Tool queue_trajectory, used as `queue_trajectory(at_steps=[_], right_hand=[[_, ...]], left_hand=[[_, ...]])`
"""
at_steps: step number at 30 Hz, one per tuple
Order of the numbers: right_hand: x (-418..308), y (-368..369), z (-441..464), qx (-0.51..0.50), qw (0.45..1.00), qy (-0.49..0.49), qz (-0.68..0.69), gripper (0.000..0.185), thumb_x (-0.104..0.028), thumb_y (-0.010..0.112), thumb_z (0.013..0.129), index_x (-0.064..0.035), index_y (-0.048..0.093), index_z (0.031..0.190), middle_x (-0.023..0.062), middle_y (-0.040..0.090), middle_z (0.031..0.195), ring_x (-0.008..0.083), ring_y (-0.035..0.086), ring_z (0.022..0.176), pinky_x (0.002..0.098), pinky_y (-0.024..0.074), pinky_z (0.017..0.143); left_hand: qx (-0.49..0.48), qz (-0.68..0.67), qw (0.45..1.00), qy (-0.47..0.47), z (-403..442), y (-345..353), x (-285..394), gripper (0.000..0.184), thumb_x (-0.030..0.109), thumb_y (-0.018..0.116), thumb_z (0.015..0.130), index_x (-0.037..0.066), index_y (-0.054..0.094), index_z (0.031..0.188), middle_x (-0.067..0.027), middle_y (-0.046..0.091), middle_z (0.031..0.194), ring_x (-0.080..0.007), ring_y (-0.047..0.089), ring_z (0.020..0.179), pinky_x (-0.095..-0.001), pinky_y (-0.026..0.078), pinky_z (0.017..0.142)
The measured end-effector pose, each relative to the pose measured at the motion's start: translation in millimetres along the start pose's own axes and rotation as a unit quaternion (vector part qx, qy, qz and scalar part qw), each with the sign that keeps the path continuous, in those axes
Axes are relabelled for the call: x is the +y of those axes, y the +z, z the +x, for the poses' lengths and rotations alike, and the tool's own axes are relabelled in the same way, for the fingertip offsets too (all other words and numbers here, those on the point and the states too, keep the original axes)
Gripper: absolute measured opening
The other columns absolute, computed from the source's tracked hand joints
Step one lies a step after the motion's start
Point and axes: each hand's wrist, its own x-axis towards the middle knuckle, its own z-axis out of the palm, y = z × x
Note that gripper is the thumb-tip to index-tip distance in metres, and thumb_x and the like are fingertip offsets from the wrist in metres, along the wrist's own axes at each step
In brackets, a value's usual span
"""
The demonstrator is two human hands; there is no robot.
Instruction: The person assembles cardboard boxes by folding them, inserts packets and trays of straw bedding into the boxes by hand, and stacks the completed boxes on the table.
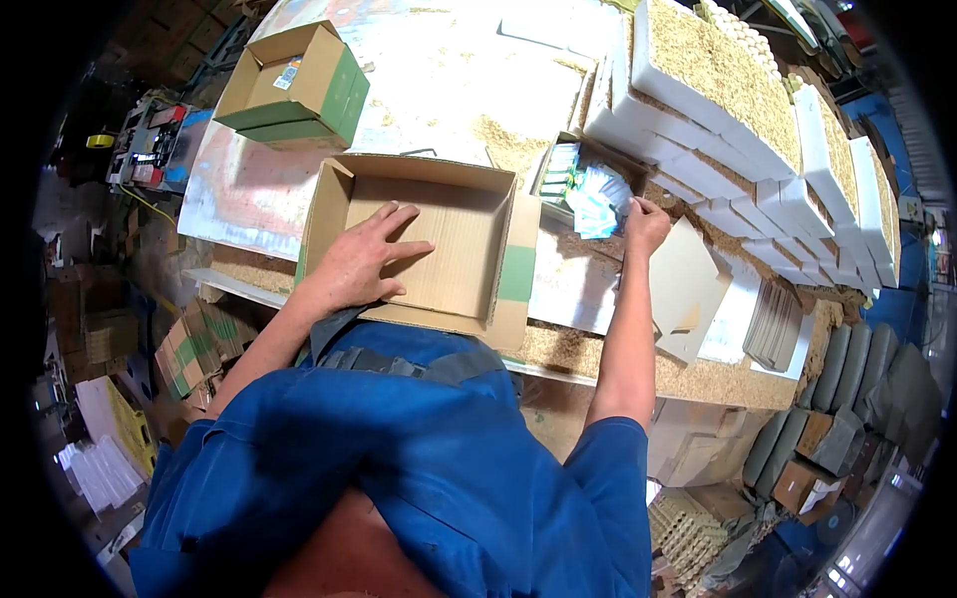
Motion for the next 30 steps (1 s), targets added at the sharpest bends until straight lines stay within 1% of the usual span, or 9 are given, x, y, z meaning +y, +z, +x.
queue_trajectory(at_steps=[7, 12, 19, 21, 22, 25, 26, 28, 30], right_hand=[[-39.4, -25.7, -14.0, 0.01, 0.979, 0.007, 0.202, 0.018, -0.009, 0.079, 0.077, 0.004, 0.075, 0.088, 0.0105, 0.073, 0.079, 0.0132, 0.067, 0.069, 0.025, 0.0529, 0.068], [-175.5, -77.1, -72.1, 0.042, 0.95, -0.107, 0.289, 0.009, -0.001, 0.078, 0.077, 0.0045, 0.073, 0.083, 0.0073, 0.07, 0.075, 0.0106, 0.063, 0.066, 0.0229, 0.0511, 0.063], [-278.9, -79.8, -172.8, -0.056, 0.827, -0.544, 0.131, 0.017, 0.001, 0.074, 0.064, -0.004, 0.066, 0.079, 0.0094, 0.063, 0.076, 0.0232, 0.061, 0.068, 0.0339, 0.0481, 0.058], [-272.0, -63.6, -194.6, -0.26, 0.797, -0.544, -0.011, 0.018, -0.006, 0.075, 0.067, -0.0066, 0.067, 0.083, 0.0096, 0.061, 0.085, 0.0274, 0.061, 0.078, 0.039, 0.0493, 0.067], [-262.2, -68.7, -201.3, -0.468, 0.752, -0.46, -0.059, 0.019, -0.008, 0.075, 0.07, -0.0056, 0.07, 0.088, 0.0109, 0.066, 0.094, 0.03, 0.063, 0.082, 0.0407, 0.0501, 0.071], [-263.7, -92.9, -199.4, -0.445, 0.831, -0.3, 0.146, 0.024, -0.007, 0.075, 0.075, -0.0036, 0.072, 0.098, 0.011, 0.069, 0.112, 0.0235, 0.066, 0.099, 0.0333, 0.0509, 0.083], [-237.8, -92.8, -184.7, -0.34, 0.863, -0.329, 0.18, 0.02, -0.004, 0.071, 0.079, -0.0039, 0.073, 0.099, 0.0102, 0.071, 0.107, 0.0206, 0.066, 0.098, 0.0304, 0.0506, 0.085], [-221.3, -106.9, -163.1, -0.212, 0.925, -0.223, 0.224, 0.018, 0.001, 0.064, 0.085, -0.0001, 0.071, 0.101, 0.0108, 0.071, 0.099, 0.0194, 0.066, 0.097, 0.0303, 0.0515, 0.087], [-187.0, -99.2, -142.1, -0.193, 0.937, -0.051, 0.286, 0.023, -0.005, 0.059, 0.093, 0.0034, 0.067, 0.113, 0.0152, 0.068, 0.108, 0.0181, 0.065, 0.101, 0.028, 0.0517, 0.088]], left_hand=[[0.018, -0.049, 0.999, -0.004, -3.0, -0.4, -2.2, 0.066, 0.024, 0.079, 0.071, 0.029, 0.056, 0.132, -0.0093, 0.034, 0.151, -0.0319, 0.033, 0.14, -0.0419, 0.04, 0.11], [0.046, -0.134, 0.99, 0.019, -9.5, 9.7, -14.0, 0.062, 0.021, 0.077, 0.073, 0.018, 0.057, 0.132, -0.0115, 0.034, 0.151, -0.0327, 0.033, 0.139, -0.0422, 0.035, 0.113], [0.253, -0.141, 0.957, -0.029, -43.9, -13.4, -31.2, 0.049, 0.018, 0.072, 0.082, 0.016, 0.058, 0.129, -0.0136, 0.049, 0.139, -0.0309, 0.043, 0.133, -0.0396, 0.039, 0.11], [0.349, -0.149, 0.923, -0.063, -54.9, -17.6, -41.2, 0.051, 0.011, 0.069, 0.083, 0.015, 0.056, 0.132, -0.0131, 0.053, 0.136, -0.03, 0.048, 0.129, -0.036, 0.039, 0.109], [0.35, -0.152, 0.922, -0.066, -57.3, -14.9, -46.9, 0.051, 0.011, 0.069, 0.083, 0.015, 0.056, 0.132, -0.0131, 0.053, 0.136, -0.03, 0.048, 0.129, -0.036, 0.039, 0.109], [0.364, -0.335, 0.86, -0.122, -56.8, 10.1, -70.4, 0.054, 0.017, 0.058, 0.094, 0.009, 0.042, 0.144, -0.0147, 0.044, 0.146, -0.0248, 0.045, 0.132, -0.0324, 0.034, 0.111], [0.364, -0.338, 0.858, -0.127, -55.3, 29.4, -74.2, 0.054, 0.017, 0.058, 0.094, 0.009, 0.042, 0.144, -0.0147, 0.044, 0.146, -0.0248, 0.045, 0.132, -0.0324, 0.034, 0.111], [0.25, -0.742, 0.62, -0.052, -46.8, 57.1, -80.0, 0.049, 0.024, 0.046, 0.102, 0.01, 0.036, 0.148, -0.0103, 0.042, 0.148, -0.0207, 0.045, 0.131, -0.0316, 0.035, 0.11], [0.24, -0.782, 0.574, -0.048, -45.8, 64.0, -72.8, 0.047, 0.026, 0.04, 0.105, 0.01, 0.033, 0.149, -0.0069, 0.04, 0.149, -0.0161, 0.042, 0.131, -0.0298, 0.033, 0.111]])
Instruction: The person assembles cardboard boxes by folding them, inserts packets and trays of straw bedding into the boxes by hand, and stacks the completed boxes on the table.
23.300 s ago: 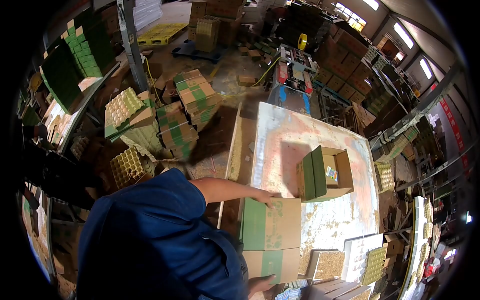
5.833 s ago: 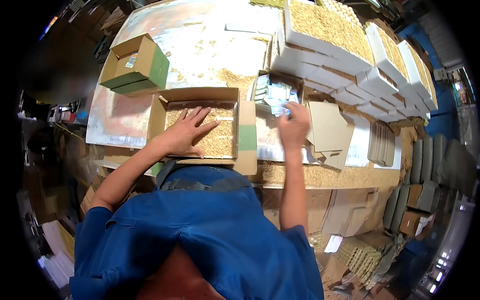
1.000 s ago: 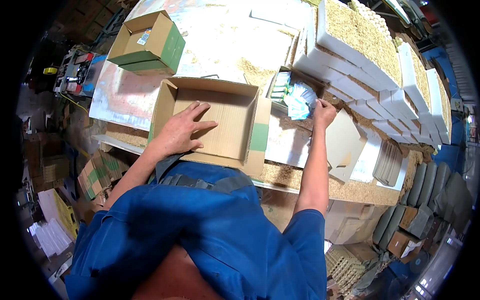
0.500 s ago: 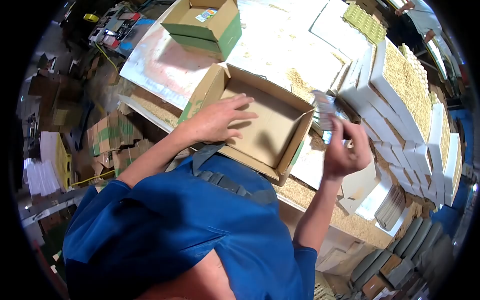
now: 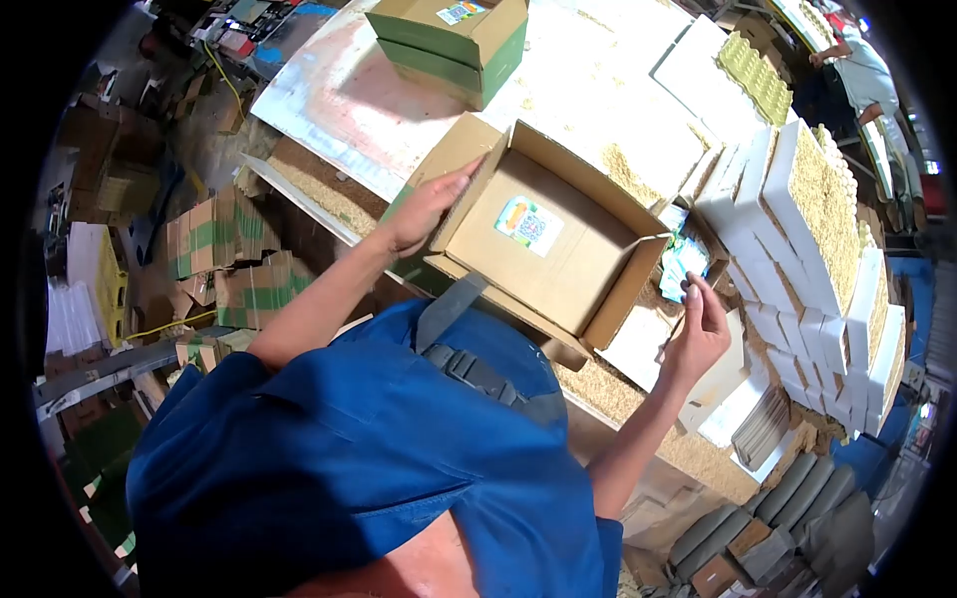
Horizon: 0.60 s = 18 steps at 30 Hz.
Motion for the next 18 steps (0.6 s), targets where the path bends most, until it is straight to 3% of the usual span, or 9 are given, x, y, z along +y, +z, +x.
queue_trajectory(at_steps=[3, 4, 6, 7, 8, 10, 13, 16, 18], right_hand=[[42.5, 9.2, -12.1, -0.094, 0.981, 0.107, 0.135, 0.048, -0.026, 0.055, 0.098, 0.0011, 0.048, 0.137, 0.015, 0.054, 0.136, 0.0207, 0.054, 0.12, 0.0342, 0.0447, 0.099], [65.6, 15.0, -23.3, -0.13, 0.966, 0.126, 0.187, 0.055, -0.036, 0.054, 0.098, -0.0012, 0.046, 0.139, 0.0128, 0.05, 0.14, 0.0225, 0.05, 0.125, 0.0378, 0.0399, 0.103], [118.0, 25.6, -42.8, -0.089, 0.923, 0.299, 0.227, 0.055, -0.044, 0.049, 0.099, -0.0054, 0.047, 0.137, 0.0107, 0.054, 0.133, 0.0229, 0.052, 0.119, 0.036, 0.0416, 0.101], [120.0, 35.7, -55.5, -0.082, 0.928, 0.287, 0.224, 0.054, -0.046, 0.046, 0.1, -0.0048, 0.048, 0.134, 0.0098, 0.057, 0.126, 0.0232, 0.055, 0.113, 0.034, 0.0448, 0.096], [127.7, 42.1, -56.4, -0.084, 0.919, 0.299, 0.242, 0.053, -0.043, 0.051, 0.099, -0.003, 0.049, 0.133, 0.0096, 0.059, 0.121, 0.0213, 0.058, 0.107, 0.0329, 0.0471, 0.092], [115.1, 63.1, -50.0, -0.152, 0.968, 0.161, -0.118, 0.052, -0.033, 0.063, 0.094, 0.0012, 0.049, 0.131, 0.0107, 0.061, 0.118, 0.0192, 0.058, 0.105, 0.0333, 0.047, 0.091], [90.7, 86.9, -43.3, -0.131, 0.97, 0.202, 0.042, 0.058, -0.014, 0.074, 0.084, 0.0076, 0.046, 0.131, 0.0141, 0.06, 0.121, 0.0211, 0.057, 0.109, 0.0333, 0.0439, 0.097], [68.5, 89.2, -48.9, -0.149, 0.973, 0.172, -0.031, 0.062, -0.016, 0.068, 0.087, 0.0052, 0.039, 0.138, 0.0147, 0.056, 0.127, 0.0219, 0.054, 0.114, 0.0331, 0.0414, 0.1], [73.0, 84.9, -52.4, -0.149, 0.973, 0.161, 0.069, 0.064, -0.018, 0.066, 0.09, 0.0027, 0.034, 0.142, 0.0135, 0.054, 0.129, 0.0225, 0.056, 0.112, 0.0348, 0.0422, 0.1]], left_hand=[[-0.016, 0.059, 0.998, -0.026, 2.7, 0.4, -1.9, 0.048, 0.03, 0.045, 0.103, 0.015, 0.038, 0.147, -0.0068, 0.035, 0.153, -0.0185, 0.038, 0.136, -0.03, 0.029, 0.113], [-0.034, 0.208, 0.978, 0.014, 9.6, -9.5, -9.3, 0.053, 0.037, 0.052, 0.098, 0.026, 0.035, 0.148, -0.0139, 0.026, 0.156, -0.0289, 0.034, 0.14, -0.0367, 0.031, 0.113], [-0.073, 0.408, 0.907, -0.071, 11.6, 3.5, 7.7, 0.059, 0.037, 0.058, 0.093, 0.033, 0.035, 0.148, -0.0208, 0.013, 0.158, -0.0377, 0.019, 0.144, -0.0422, 0.029, 0.115], [-0.074, 0.431, 0.894, -0.099, 11.5, 14.2, 9.5, 0.066, 0.036, 0.065, 0.087, 0.037, 0.036, 0.147, -0.0263, 0.001, 0.157, -0.0447, 0.014, 0.144, -0.0459, 0.028, 0.115], [-0.068, 0.454, 0.887, -0.056, 15.2, 8.7, -8.3, 0.066, 0.035, 0.067, 0.086, 0.035, 0.039, 0.145, -0.0241, -0.001, 0.158, -0.0426, 0.016, 0.144, -0.0455, 0.029, 0.115], [-0.047, 0.481, 0.875, -0.019, 15.1, 6.0, -21.1, 0.064, 0.034, 0.07, 0.084, 0.034, 0.045, 0.142, -0.0243, 0.003, 0.158, -0.0415, 0.021, 0.143, -0.0443, 0.029, 0.115], [-0.031, 0.453, 0.89, -0.028, 10.5, 3.3, -9.9, 0.055, 0.03, 0.071, 0.084, 0.034, 0.053, 0.136, -0.0261, 0.017, 0.155, -0.041, 0.031, 0.139, -0.0423, 0.031, 0.113], [-0.027, 0.405, 0.914, 0.01, 12.0, -13.7, -16.1, 0.052, 0.028, 0.072, 0.083, 0.032, 0.058, 0.133, -0.0297, 0.028, 0.15, -0.039, 0.035, 0.138, -0.0366, 0.033, 0.111], [-0.034, 0.355, 0.933, 0.05, 15.9, -27.8, -30.8, 0.053, 0.027, 0.072, 0.082, 0.029, 0.058, 0.133, -0.0303, 0.027, 0.15, -0.038, 0.032, 0.14, -0.0353, 0.03, 0.112]])
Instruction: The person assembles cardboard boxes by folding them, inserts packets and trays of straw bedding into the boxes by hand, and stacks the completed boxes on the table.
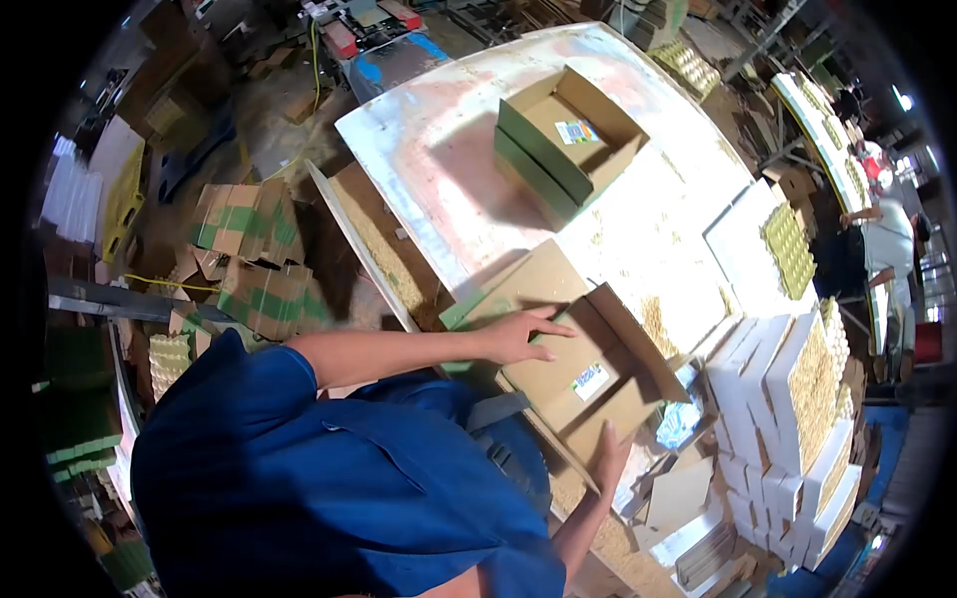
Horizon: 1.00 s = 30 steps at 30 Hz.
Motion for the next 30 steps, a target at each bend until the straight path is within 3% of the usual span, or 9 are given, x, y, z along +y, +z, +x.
queue_trajectory(at_steps=[10, 12, 13, 15, 18, 21, 23, 26, 30], right_hand=[[-2.4, 1.3, 29.3, 0.057, 0.98, 0.11, 0.153, 0.054, -0.037, 0.062, 0.089, -0.0024, 0.052, 0.129, 0.0127, 0.061, 0.117, 0.0273, 0.061, 0.103, 0.0402, 0.0504, 0.089], [3.8, -1.7, 52.9, 0.073, 0.972, 0.075, 0.21, 0.055, -0.037, 0.06, 0.09, -0.0012, 0.05, 0.13, 0.0142, 0.06, 0.119, 0.0288, 0.061, 0.104, 0.0408, 0.0506, 0.089], [-0.4, -0.8, 69.1, 0.051, 0.966, 0.056, 0.247, 0.055, -0.037, 0.059, 0.09, -0.0008, 0.049, 0.131, 0.0149, 0.059, 0.121, 0.0298, 0.06, 0.105, 0.0414, 0.0505, 0.09], [-23.0, 5.2, 101.8, -0.015, 0.945, 0.031, 0.326, 0.056, -0.037, 0.057, 0.092, 0.0002, 0.047, 0.133, 0.0165, 0.058, 0.123, 0.0317, 0.059, 0.107, 0.0424, 0.0502, 0.091], [-80.9, 23.5, 150.4, -0.057, 0.919, 0.08, 0.382, 0.058, -0.039, 0.054, 0.093, 0.0006, 0.046, 0.134, 0.0188, 0.055, 0.128, 0.0337, 0.057, 0.112, 0.0445, 0.0479, 0.096], [-123.6, 35.6, 208.8, -0.101, 0.906, 0.094, 0.399, 0.061, -0.043, 0.051, 0.093, 0.0016, 0.045, 0.135, 0.0214, 0.051, 0.133, 0.0356, 0.054, 0.117, 0.0463, 0.0447, 0.102], [-127.3, 47.4, 245.5, -0.084, 0.931, 0.033, 0.354, 0.065, -0.045, 0.05, 0.093, 0.0017, 0.043, 0.137, 0.0223, 0.051, 0.134, 0.0361, 0.052, 0.121, 0.0468, 0.0427, 0.104], [-132.5, 82.8, 275.1, -0.193, 0.9, 0.035, 0.39, 0.065, -0.046, 0.048, 0.093, 0.0008, 0.042, 0.138, 0.0213, 0.051, 0.134, 0.0357, 0.051, 0.123, 0.0466, 0.0414, 0.105], [-136.4, 174.7, 299.4, -0.241, 0.888, -0.003, 0.392, 0.059, -0.042, 0.046, 0.095, -0.0008, 0.045, 0.137, 0.0176, 0.053, 0.134, 0.0322, 0.052, 0.123, 0.0433, 0.0398, 0.107]], left_hand=[[0.009, -0.058, 0.998, 0.03, 20.5, -27.7, -5.7, 0.049, 0.027, 0.069, 0.086, 0.024, 0.058, 0.133, -0.0237, 0.036, 0.149, -0.0314, 0.041, 0.136, -0.0354, 0.034, 0.109], [0.001, -0.189, 0.978, 0.082, 39.7, -59.0, 14.2, 0.053, 0.022, 0.071, 0.084, 0.011, 0.056, 0.134, -0.0168, 0.049, 0.141, -0.0247, 0.049, 0.128, -0.0353, 0.038, 0.106], [0.01, -0.243, 0.969, -0.035, 45.7, -79.5, 28.8, 0.054, 0.017, 0.072, 0.083, 0.005, 0.054, 0.133, -0.0141, 0.052, 0.138, -0.0213, 0.05, 0.125, -0.0341, 0.039, 0.106], [0.268, -0.035, 0.926, 0.266, 98.8, -129.2, -4.3, 0.051, 0.016, 0.072, 0.082, 0.001, 0.056, 0.128, -0.0154, 0.056, 0.133, -0.0227, 0.054, 0.121, -0.0343, 0.042, 0.103], [0.456, 0.158, 0.866, 0.128, 126.3, -243.1, 9.0, 0.059, 0.031, 0.068, 0.084, 0.003, 0.052, 0.133, -0.0169, 0.056, 0.133, -0.0279, 0.054, 0.123, -0.0393, 0.041, 0.105], [0.432, 0.186, 0.881, 0.047, 173.0, -318.2, -22.6, 0.056, 0.04, 0.063, 0.087, 0.005, 0.056, 0.129, -0.0158, 0.059, 0.13, -0.0268, 0.055, 0.121, -0.0395, 0.041, 0.104], [0.216, 0.02, 0.964, -0.153, 193.7, -342.1, -39.4, 0.053, 0.046, 0.057, 0.09, 0.005, 0.063, 0.122, -0.0128, 0.061, 0.129, -0.0227, 0.058, 0.117, -0.0367, 0.041, 0.101], [0.042, -0.044, 0.979, -0.196, 203.8, -345.9, -68.1, 0.048, 0.045, 0.056, 0.093, 0.005, 0.068, 0.115, -0.0094, 0.063, 0.125, -0.0196, 0.059, 0.111, -0.0343, 0.042, 0.099], [0.073, -0.057, 0.961, -0.26, 211.0, -354.4, -71.4, 0.044, 0.041, 0.056, 0.094, 0.006, 0.064, 0.118, -0.0051, 0.067, 0.108, -0.0166, 0.061, 0.1, -0.0345, 0.045, 0.095]])
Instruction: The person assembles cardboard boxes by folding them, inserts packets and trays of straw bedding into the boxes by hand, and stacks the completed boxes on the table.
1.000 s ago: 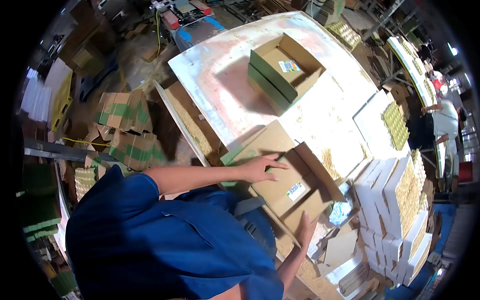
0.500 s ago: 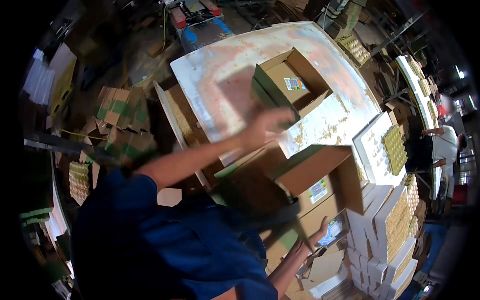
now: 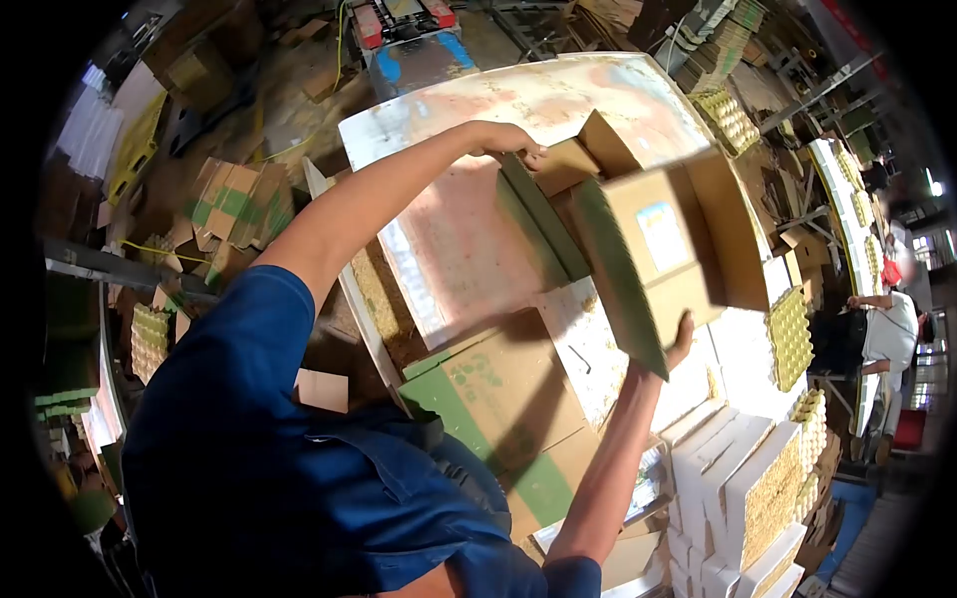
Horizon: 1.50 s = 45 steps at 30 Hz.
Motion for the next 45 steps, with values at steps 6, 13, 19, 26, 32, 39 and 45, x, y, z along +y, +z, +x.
queue_trajectory(at_steps=[6, 13, 19, 26, 32, 39, 45], right_hand=[[61.9, 36.9, 68.8, 0.065, 0.972, -0.017, -0.225, 0.053, -0.037, 0.053, 0.097, 0.001, 0.049, 0.134, 0.0113, 0.06, 0.123, 0.0196, 0.057, 0.111, 0.0312, 0.0458, 0.095], [44.5, 62.8, 77.2, 0.134, 0.819, 0.103, -0.548, 0.047, -0.049, 0.068, 0.087, -0.0019, 0.066, 0.087, 0.0044, 0.065, 0.083, 0.0139, 0.059, 0.073, 0.0292, 0.0462, 0.067], [62.3, 15.1, 101.4, -0.001, 0.91, 0.164, -0.382, 0.053, -0.047, 0.05, 0.097, -0.0085, 0.055, 0.133, 0.0016, 0.065, 0.119, 0.0151, 0.063, 0.102, 0.0313, 0.052, 0.081], [62.6, 42.3, 75.3, -0.049, 0.868, 0.274, -0.412, 0.083, -0.064, 0.048, 0.091, -0.0081, 0.031, 0.15, 0.011, 0.042, 0.147, 0.0243, 0.048, 0.128, 0.0376, 0.0467, 0.091], [55.5, 57.1, 57.6, -0.077, 0.863, 0.276, -0.415, 0.083, -0.068, 0.04, 0.091, -0.0118, 0.029, 0.151, 0.0124, 0.042, 0.146, 0.028, 0.052, 0.122, 0.0438, 0.0482, 0.089], [62.5, 59.3, 0.5, -0.003, 0.858, 0.295, -0.422, 0.076, -0.061, 0.048, 0.093, -0.0006, 0.046, 0.137, 0.0159, 0.051, 0.132, 0.0226, 0.059, 0.106, 0.0346, 0.0546, 0.078], [68.3, 36.2, 18.2, -0.023, 0.848, 0.264, -0.46, 0.081, -0.075, 0.04, 0.087, -0.0195, 0.036, 0.147, 0.0119, 0.054, 0.133, 0.0268, 0.061, 0.098, 0.0386, 0.0516, 0.078]], left_hand=[[-0.01, -0.163, 0.983, 0.089, -20.4, -7.7, -0.6, 0.033, 0.03, 0.048, 0.094, 0.015, 0.06, 0.121, -0.0012, 0.062, 0.105, -0.0126, 0.059, 0.086, -0.0299, 0.052, 0.068], [0.044, -0.2, 0.977, 0.052, -7.1, 0.7, -34.2, 0.029, 0.026, 0.058, 0.088, 0.017, 0.061, 0.115, -0.004, 0.059, 0.094, -0.013, 0.054, 0.075, -0.0306, 0.054, 0.059], [-0.064, -0.215, 0.975, 0.01, 42.4, -8.6, -24.0, 0.072, 0.055, 0.058, 0.086, 0.015, 0.041, 0.144, -0.0122, 0.046, 0.142, -0.0295, 0.053, 0.117, -0.0539, 0.049, 0.089], [-0.054, -0.18, 0.982, 0.012, 27.2, -8.2, -14.5, 0.082, 0.061, 0.061, 0.082, 0.013, 0.04, 0.145, -0.0137, 0.044, 0.143, -0.0302, 0.05, 0.121, -0.055, 0.045, 0.094], [-0.087, -0.151, 0.984, 0.047, 24.1, -7.2, -17.9, 0.091, 0.067, 0.064, 0.077, 0.012, 0.04, 0.146, -0.016, 0.042, 0.146, -0.0295, 0.043, 0.127, -0.0512, 0.04, 0.101], [-0.123, -0.141, 0.979, 0.085, 13.2, 12.0, -28.8, 0.07, 0.055, 0.057, 0.091, 0.004, 0.05, 0.138, -0.0101, 0.051, 0.14, -0.0194, 0.049, 0.122, -0.0325, 0.038, 0.102], [-0.126, -0.09, 0.987, 0.036, 29.5, 6.8, -24.7, 0.092, 0.07, 0.064, 0.074, 0.021, 0.038, 0.148, -0.0166, 0.038, 0.149, -0.0397, 0.045, 0.122, -0.0674, 0.038, 0.094]])
